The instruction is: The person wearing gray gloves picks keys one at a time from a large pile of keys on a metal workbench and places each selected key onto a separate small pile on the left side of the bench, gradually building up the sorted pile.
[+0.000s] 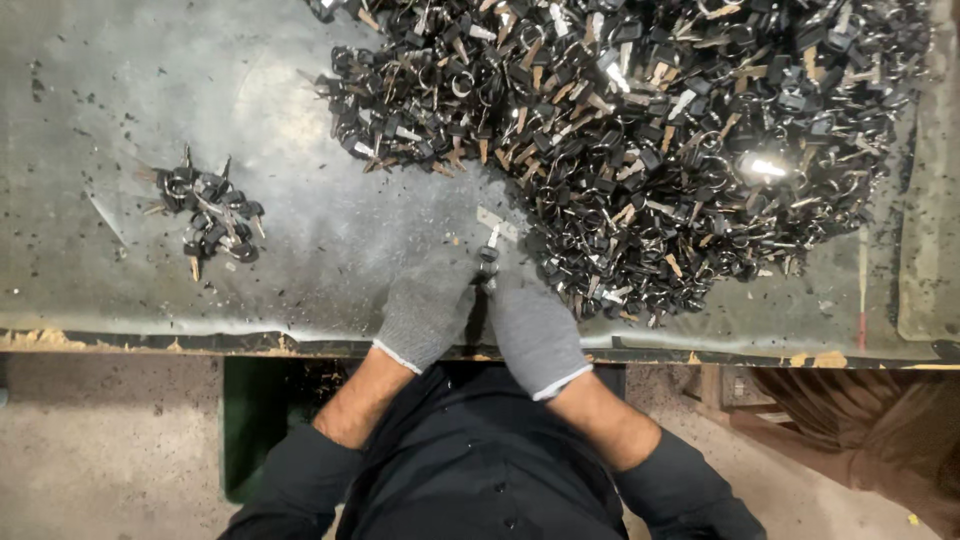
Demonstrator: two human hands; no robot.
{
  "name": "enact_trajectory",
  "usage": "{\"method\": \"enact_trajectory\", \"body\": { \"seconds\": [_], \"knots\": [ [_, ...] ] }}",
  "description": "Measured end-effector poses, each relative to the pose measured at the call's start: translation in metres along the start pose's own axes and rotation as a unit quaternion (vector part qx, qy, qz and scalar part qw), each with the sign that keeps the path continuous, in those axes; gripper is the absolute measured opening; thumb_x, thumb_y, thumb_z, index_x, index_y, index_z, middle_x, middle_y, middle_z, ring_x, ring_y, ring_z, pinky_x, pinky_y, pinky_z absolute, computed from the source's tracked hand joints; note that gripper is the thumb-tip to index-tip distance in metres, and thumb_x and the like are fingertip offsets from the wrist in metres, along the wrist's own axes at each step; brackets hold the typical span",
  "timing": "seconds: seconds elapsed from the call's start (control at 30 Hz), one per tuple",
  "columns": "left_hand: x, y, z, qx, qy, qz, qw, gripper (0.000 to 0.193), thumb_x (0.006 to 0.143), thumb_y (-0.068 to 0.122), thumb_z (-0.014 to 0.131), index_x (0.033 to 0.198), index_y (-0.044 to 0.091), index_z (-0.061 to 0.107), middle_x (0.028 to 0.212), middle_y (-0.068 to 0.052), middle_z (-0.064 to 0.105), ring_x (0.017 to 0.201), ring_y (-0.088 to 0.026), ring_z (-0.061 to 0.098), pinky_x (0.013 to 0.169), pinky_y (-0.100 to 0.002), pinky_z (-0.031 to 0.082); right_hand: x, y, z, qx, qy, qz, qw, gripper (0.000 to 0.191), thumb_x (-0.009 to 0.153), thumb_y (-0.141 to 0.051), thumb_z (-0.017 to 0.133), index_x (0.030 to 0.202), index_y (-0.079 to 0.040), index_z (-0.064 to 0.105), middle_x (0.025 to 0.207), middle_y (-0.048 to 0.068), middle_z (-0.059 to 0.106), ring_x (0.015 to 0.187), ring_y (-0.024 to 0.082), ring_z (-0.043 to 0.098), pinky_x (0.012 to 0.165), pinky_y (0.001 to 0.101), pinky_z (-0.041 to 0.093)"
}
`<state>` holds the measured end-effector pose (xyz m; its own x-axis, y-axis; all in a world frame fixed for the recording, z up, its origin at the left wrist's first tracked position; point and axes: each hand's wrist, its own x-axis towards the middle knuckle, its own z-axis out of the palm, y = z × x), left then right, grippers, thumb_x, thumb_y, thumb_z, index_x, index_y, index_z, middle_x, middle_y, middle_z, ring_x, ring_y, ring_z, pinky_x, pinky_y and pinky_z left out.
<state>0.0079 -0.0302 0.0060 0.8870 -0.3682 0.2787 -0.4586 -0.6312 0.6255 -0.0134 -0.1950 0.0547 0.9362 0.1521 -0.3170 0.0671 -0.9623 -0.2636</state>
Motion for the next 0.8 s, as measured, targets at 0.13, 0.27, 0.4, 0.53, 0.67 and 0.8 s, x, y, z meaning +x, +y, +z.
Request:
{"method": "enact_trajectory", "body": {
  "seconds": [0.13,0.27,0.4,0.53,0.67,0.8],
  "knots": [
    [-0.003,-0.004,0.008,0.046,-0.017,0.045,0.998,0.015,0.083,0.007,0.067,0.097,0.004,0.067,0.093,-0.017,0.065,0.084,-0.036,0.067,0.069,-0.046,0.055,-0.005,0.0,0.009,-0.051,0.007,-0.039,0.998,0.016,0.088,-0.004,0.06,0.102,0.004,0.058,0.078,0.023,0.071,0.071,0.038,0.074,0.061,0.0462,0.061],
    [-0.002,0.001,0.009,0.046,0.014,0.078,0.996,0.017,0.083,0.006,0.065,0.099,0.004,0.067,0.095,-0.016,0.066,0.088,-0.037,0.067,0.071,-0.047,0.055,-0.002,0.007,0.009,-0.007,-0.011,-0.019,1.0,0.015,0.091,-0.003,0.058,0.104,0.003,0.058,0.08,0.025,0.072,0.075,0.04,0.075,0.063,0.0479,0.06],
    [0.004,0.005,0.003,0.02,-0.01,0.017,1.0,0.022,0.081,0.01,0.068,0.103,0.007,0.07,0.094,-0.015,0.068,0.085,-0.036,0.067,0.07,-0.048,0.055,0.001,0.01,-0.006,0.036,-0.022,-0.002,0.999,0.017,0.098,-0.014,0.057,0.106,0.001,0.058,0.085,0.023,0.071,0.074,0.041,0.074,0.063,0.051,0.058],
    [0.002,0.002,0.001,-0.014,0.032,0.01,0.999,0.027,0.077,0.016,0.071,0.103,0.009,0.069,0.095,-0.016,0.069,0.086,-0.038,0.068,0.071,-0.049,0.055,-0.001,0.008,-0.016,0.129,-0.014,0.023,0.991,0.033,0.096,-0.024,0.062,0.117,0.001,0.055,0.084,0.025,0.072,0.079,0.044,0.071,0.066,0.053,0.057],
    [-0.008,0.003,0.009,0.037,-0.035,-0.006,0.999,0.024,0.087,0.011,0.07,0.111,0.008,0.069,0.091,-0.014,0.069,0.079,-0.037,0.067,0.069,-0.05,0.054,-0.002,0.001,-0.009,-0.001,-0.026,0.037,0.999,0.031,0.099,-0.019,0.052,0.122,0.002,0.053,0.092,0.023,0.073,0.08,0.037,0.075,0.066,0.0464,0.061],
    [-0.007,0.003,0.009,0.043,-0.021,0.031,0.998,0.03,0.083,0.009,0.071,0.113,0.006,0.068,0.094,-0.016,0.068,0.081,-0.038,0.067,0.07,-0.049,0.054,0.0,0.006,-0.008,0.007,-0.023,-0.016,1.0,0.034,0.095,-0.018,0.057,0.12,0.003,0.054,0.094,0.024,0.072,0.078,0.039,0.074,0.064,0.0467,0.058]
  ]
}}
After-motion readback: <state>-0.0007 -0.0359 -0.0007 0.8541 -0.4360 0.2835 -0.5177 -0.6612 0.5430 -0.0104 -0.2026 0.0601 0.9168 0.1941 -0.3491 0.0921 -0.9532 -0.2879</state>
